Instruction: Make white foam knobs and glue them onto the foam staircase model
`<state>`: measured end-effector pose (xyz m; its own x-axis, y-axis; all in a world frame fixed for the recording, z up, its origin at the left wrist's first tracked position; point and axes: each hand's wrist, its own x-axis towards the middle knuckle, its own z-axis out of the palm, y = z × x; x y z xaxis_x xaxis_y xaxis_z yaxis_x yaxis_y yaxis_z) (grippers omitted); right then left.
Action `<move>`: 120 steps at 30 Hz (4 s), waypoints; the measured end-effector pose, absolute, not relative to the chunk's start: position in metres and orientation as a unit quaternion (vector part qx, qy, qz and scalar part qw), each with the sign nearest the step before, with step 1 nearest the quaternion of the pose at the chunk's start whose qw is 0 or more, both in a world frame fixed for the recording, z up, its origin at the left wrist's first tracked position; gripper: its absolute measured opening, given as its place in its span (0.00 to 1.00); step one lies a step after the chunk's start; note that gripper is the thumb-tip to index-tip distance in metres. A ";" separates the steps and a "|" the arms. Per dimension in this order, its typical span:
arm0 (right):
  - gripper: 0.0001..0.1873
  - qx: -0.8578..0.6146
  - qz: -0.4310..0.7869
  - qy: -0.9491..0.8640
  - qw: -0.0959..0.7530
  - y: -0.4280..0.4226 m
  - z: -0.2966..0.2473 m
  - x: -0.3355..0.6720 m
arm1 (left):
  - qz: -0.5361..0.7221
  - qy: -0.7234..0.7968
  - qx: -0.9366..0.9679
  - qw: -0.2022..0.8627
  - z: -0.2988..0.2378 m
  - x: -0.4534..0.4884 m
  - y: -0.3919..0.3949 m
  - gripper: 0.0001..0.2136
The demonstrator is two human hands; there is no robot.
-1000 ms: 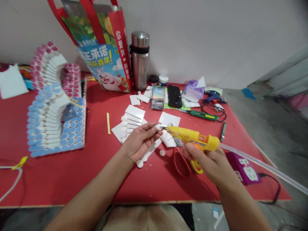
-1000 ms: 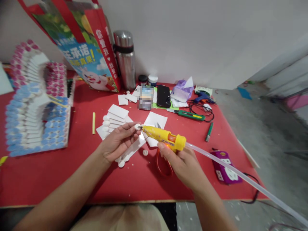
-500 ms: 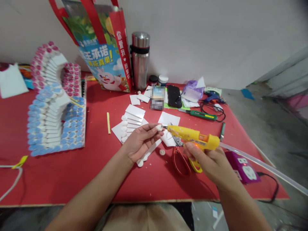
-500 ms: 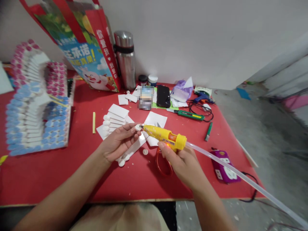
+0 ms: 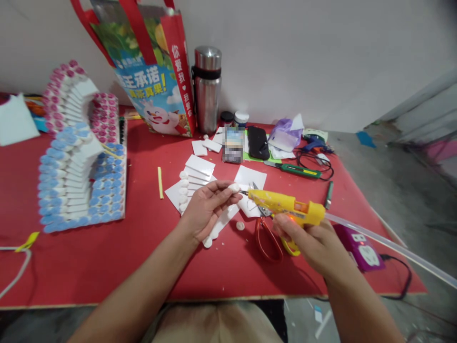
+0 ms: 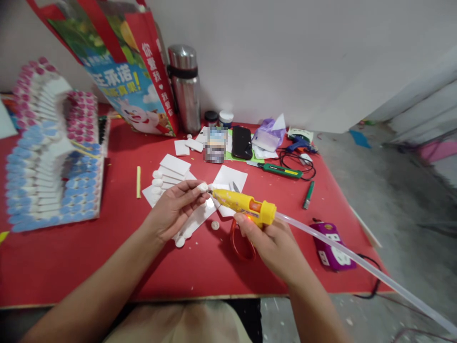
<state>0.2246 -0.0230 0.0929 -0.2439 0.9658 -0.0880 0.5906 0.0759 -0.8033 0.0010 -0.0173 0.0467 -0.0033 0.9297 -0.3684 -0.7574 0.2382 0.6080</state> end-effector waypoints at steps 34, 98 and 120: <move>0.38 -0.655 0.033 -0.730 0.191 -0.013 0.013 0.306 | 0.488 0.488 0.718 0.090 0.064 -0.057 -0.039 0.12; 0.06 -0.182 0.130 -0.974 0.047 0.099 0.109 0.040 | 0.603 0.536 0.369 0.460 0.026 -0.107 -0.002 0.19; 0.13 -0.146 0.204 -0.964 0.083 0.108 0.105 0.045 | 0.607 0.523 0.369 0.470 0.020 -0.109 -0.001 0.16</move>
